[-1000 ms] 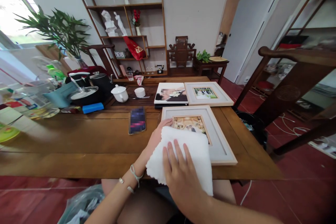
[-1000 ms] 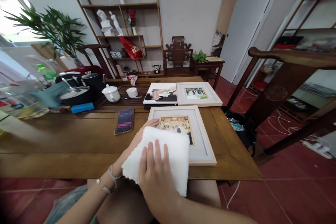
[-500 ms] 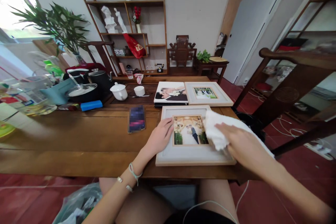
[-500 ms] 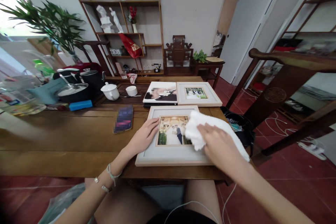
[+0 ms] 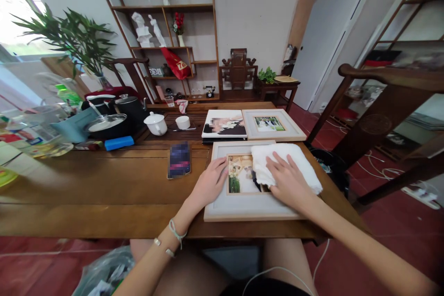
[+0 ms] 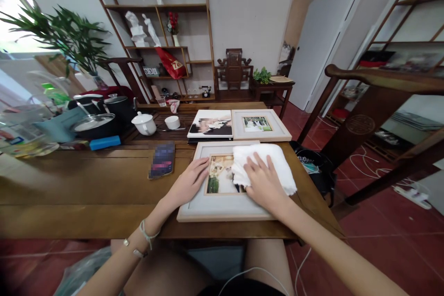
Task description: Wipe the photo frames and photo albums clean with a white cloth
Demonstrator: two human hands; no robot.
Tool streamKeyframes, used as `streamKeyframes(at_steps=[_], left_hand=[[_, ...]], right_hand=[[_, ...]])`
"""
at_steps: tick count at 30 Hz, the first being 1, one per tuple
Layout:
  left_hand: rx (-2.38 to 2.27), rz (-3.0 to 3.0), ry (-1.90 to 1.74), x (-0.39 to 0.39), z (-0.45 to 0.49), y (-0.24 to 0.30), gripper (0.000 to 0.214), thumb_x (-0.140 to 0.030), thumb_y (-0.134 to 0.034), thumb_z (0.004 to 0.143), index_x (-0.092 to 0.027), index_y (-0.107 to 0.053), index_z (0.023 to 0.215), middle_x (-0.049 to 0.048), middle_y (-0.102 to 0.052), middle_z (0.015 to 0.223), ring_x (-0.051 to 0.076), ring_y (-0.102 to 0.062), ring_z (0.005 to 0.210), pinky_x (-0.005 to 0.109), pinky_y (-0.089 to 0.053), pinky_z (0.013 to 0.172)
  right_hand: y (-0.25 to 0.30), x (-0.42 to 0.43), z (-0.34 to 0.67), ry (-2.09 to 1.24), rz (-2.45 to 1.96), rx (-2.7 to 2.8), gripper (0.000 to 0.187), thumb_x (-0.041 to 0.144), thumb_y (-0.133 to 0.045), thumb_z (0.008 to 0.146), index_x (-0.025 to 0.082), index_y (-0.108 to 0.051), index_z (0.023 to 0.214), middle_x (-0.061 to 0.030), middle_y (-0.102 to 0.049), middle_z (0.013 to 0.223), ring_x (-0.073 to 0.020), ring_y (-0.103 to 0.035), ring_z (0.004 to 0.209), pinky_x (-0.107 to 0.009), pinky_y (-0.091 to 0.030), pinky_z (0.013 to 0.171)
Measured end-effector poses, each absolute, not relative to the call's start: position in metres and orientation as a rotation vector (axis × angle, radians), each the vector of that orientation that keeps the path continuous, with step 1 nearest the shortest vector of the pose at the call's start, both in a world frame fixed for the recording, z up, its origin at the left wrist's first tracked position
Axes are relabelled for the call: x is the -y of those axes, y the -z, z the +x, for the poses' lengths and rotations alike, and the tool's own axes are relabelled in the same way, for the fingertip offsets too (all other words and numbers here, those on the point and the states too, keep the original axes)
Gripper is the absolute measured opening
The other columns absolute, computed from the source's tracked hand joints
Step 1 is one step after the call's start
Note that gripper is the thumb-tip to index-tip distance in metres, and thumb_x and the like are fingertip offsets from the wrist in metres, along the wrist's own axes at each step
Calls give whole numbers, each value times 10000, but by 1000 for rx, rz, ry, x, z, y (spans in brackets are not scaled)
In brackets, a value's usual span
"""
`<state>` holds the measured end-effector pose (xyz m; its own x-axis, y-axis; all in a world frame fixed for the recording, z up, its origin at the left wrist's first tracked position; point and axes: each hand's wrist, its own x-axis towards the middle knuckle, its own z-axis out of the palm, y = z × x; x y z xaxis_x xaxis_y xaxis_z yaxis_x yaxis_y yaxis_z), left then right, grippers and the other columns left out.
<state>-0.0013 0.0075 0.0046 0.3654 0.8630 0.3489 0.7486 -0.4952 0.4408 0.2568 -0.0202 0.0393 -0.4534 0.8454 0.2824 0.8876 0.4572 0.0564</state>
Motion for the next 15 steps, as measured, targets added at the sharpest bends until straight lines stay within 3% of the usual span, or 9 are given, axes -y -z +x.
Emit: streamKeyframes(at_steps=[8, 12, 15], left_hand=[[-1429, 2428, -812, -8, -1, -6, 375, -303, -359, 1005, -138, -579, 1260, 130, -516, 1387, 243, -427, 1329, 434, -340, 1140], [-1433, 2439, -771, -8, -2, -6, 385, -295, -359, 1006, -108, -577, 1262, 145, -510, 1388, 245, -417, 1334, 426, -326, 1149], [-1434, 2448, -768, -8, -2, -7, 384, -298, -363, 1006, -114, -572, 1270, 142, -508, 1393, 248, -417, 1334, 438, -331, 1144]], right_hand=[[-38, 103, 262, 14, -1113, 2631, 691, 53, -474, 574, 144, -578, 1251, -106, -503, 1439, -296, -289, 1426, -545, -229, 1163], [-34, 76, 287, -39, -1041, 2637, 790, 30, -475, 625, 140, -442, 1406, -121, -407, 1503, -235, -312, 1422, -485, -294, 1151], [-31, 37, 309, -41, -1073, 2570, 802, 25, -469, 642, 181, -424, 1428, -102, -414, 1500, -229, -321, 1417, -511, -282, 1152]])
